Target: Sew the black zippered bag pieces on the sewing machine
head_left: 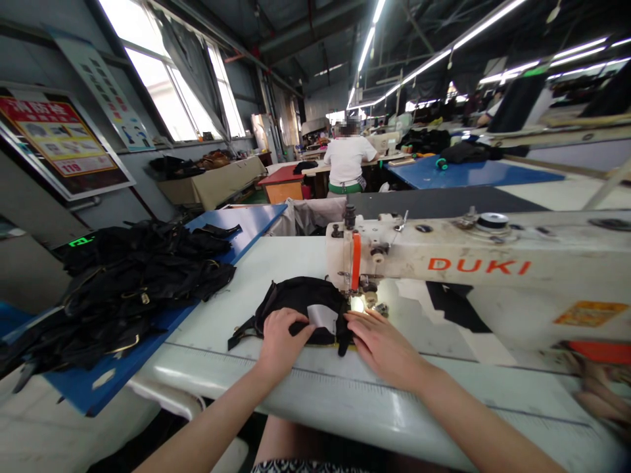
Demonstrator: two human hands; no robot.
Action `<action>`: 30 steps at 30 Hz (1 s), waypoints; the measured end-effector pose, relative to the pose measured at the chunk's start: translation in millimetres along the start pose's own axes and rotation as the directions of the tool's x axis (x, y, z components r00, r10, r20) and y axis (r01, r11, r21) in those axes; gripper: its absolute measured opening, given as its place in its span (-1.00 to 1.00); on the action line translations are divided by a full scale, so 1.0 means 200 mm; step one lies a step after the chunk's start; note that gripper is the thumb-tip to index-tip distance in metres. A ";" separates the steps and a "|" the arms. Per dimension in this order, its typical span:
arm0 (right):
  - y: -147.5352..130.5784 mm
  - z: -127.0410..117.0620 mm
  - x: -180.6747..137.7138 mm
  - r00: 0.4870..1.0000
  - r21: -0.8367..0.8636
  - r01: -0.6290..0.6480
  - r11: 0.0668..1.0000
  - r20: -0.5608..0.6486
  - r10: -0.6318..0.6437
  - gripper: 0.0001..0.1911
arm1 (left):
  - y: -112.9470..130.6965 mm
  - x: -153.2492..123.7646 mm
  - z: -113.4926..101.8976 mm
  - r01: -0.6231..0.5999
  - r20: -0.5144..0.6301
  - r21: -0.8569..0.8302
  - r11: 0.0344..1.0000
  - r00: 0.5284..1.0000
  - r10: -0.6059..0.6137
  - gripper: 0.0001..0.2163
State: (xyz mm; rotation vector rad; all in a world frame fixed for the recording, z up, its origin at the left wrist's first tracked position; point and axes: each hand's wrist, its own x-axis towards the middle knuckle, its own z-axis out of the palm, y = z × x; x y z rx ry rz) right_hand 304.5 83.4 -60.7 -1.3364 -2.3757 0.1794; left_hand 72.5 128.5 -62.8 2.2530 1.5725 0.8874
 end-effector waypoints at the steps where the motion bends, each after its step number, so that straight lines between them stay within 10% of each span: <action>1: 0.00 0.00 0.00 1.000 -0.001 0.000 1.000 0.001 0.000 -0.77 | 0.02 0.01 0.01 0.014 0.023 -0.066 0.998 1.000 -0.012 -0.89; 8: 0.00 -0.01 0.00 1.000 0.030 -0.004 1.000 -0.010 0.005 -0.74 | 0.18 -0.01 0.07 -0.014 0.109 -0.355 0.935 0.992 0.056 -0.81; 16: 0.00 0.02 0.00 0.999 0.003 0.031 1.000 -0.043 -0.031 -0.65 | 0.21 0.05 0.15 -0.481 -0.050 -0.097 0.871 0.876 0.479 -0.79; 24: -0.01 0.00 -0.02 0.998 -0.064 0.036 0.997 -0.043 -0.038 -0.76 | 0.20 0.19 0.15 -0.473 0.071 0.185 0.862 0.881 0.468 -0.81; 30: 0.00 0.00 -0.03 0.998 -0.046 0.027 0.999 -0.051 -0.030 -0.76 | 0.18 0.21 0.16 -0.732 0.260 0.062 0.678 0.668 0.697 -0.81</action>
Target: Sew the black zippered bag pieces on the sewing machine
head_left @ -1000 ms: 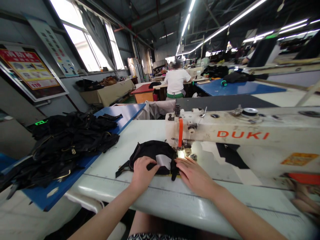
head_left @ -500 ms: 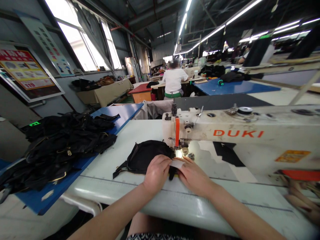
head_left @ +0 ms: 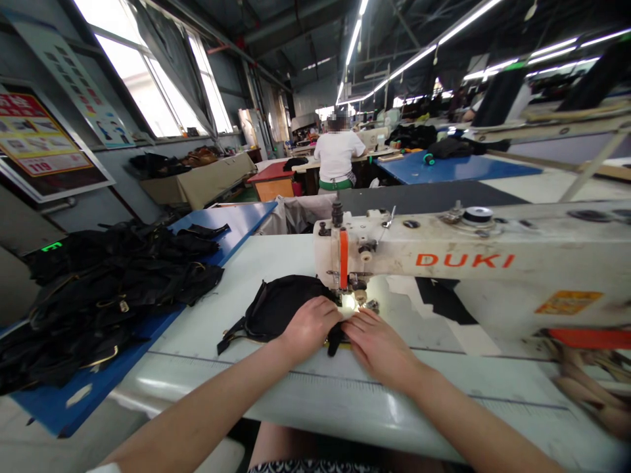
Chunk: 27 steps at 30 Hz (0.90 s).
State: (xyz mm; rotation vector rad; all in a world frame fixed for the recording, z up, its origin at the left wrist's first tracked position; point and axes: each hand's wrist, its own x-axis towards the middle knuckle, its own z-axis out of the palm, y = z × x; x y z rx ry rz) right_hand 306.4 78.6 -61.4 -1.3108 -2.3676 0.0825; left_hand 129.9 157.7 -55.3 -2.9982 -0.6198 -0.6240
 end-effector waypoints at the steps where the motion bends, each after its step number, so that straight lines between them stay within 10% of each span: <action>1: 0.00 0.00 0.00 1.000 0.010 0.001 1.000 0.000 -0.001 -0.75 | -0.01 0.00 -0.01 -0.036 0.028 -0.014 0.999 0.999 0.036 -0.80; 13: -0.01 -0.03 0.01 0.998 -0.020 0.000 1.000 0.069 0.001 -0.73 | -0.11 0.02 0.01 0.009 0.060 -0.210 0.978 0.998 0.004 -0.80; 27: -0.01 -0.03 0.01 0.998 -0.006 -0.013 1.000 0.068 0.014 -0.72 | -0.13 -0.03 0.02 -0.073 0.091 -0.057 0.996 0.993 0.078 -0.80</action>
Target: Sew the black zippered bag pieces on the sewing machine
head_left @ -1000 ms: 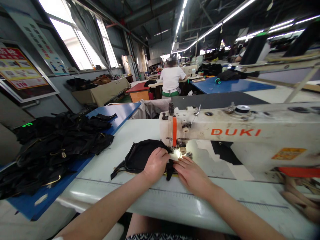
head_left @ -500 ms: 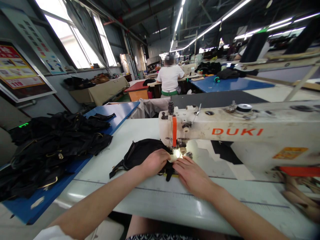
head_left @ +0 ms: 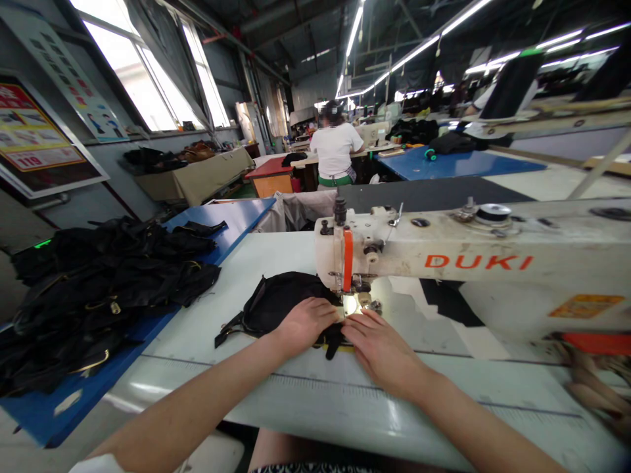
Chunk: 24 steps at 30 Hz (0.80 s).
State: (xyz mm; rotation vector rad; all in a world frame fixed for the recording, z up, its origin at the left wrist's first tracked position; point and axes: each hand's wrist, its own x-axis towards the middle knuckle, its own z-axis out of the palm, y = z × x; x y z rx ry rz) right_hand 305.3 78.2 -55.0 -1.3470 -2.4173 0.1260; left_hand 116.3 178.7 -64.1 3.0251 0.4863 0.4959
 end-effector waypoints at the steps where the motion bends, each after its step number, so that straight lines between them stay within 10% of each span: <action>1: 0.00 0.00 0.00 1.000 0.001 -0.001 1.000 0.000 0.001 -0.72 | 0.00 -0.01 0.00 0.004 -0.003 0.011 1.000 1.000 -0.004 -0.79; 24: 0.02 0.05 0.00 0.997 0.018 0.039 0.999 -0.064 -0.038 -0.70 | 0.01 0.00 0.00 -0.022 0.080 0.092 0.995 0.997 0.015 -0.74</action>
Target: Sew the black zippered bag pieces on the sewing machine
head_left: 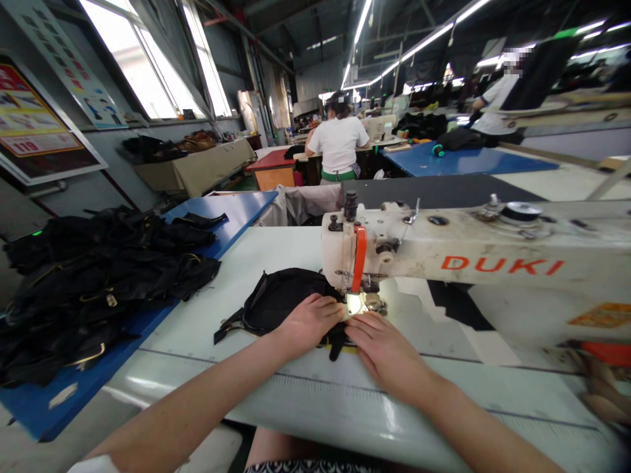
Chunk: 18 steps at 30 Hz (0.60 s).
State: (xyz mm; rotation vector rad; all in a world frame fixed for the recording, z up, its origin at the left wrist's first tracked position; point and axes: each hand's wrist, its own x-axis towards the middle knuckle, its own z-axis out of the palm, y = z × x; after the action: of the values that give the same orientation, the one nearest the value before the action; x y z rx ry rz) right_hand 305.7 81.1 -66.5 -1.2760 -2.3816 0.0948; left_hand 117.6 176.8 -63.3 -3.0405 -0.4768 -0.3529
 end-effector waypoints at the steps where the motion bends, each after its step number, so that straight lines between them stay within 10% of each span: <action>1: 0.00 0.00 0.00 1.000 -0.001 0.001 1.000 -0.005 -0.001 -0.71 | 0.00 0.00 0.00 -0.001 0.002 0.010 1.000 1.000 0.001 -0.74; 18: 0.02 0.01 0.01 0.995 -0.045 -0.103 0.994 0.003 0.103 -0.76 | 0.01 -0.02 -0.01 0.065 0.042 -0.060 0.996 0.997 -0.063 -0.68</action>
State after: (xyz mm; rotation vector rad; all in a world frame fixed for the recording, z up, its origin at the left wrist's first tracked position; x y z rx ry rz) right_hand 307.1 84.5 -69.3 -1.4211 -2.3340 0.0763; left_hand 113.4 173.9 -63.1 -3.1029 -0.5777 -0.3152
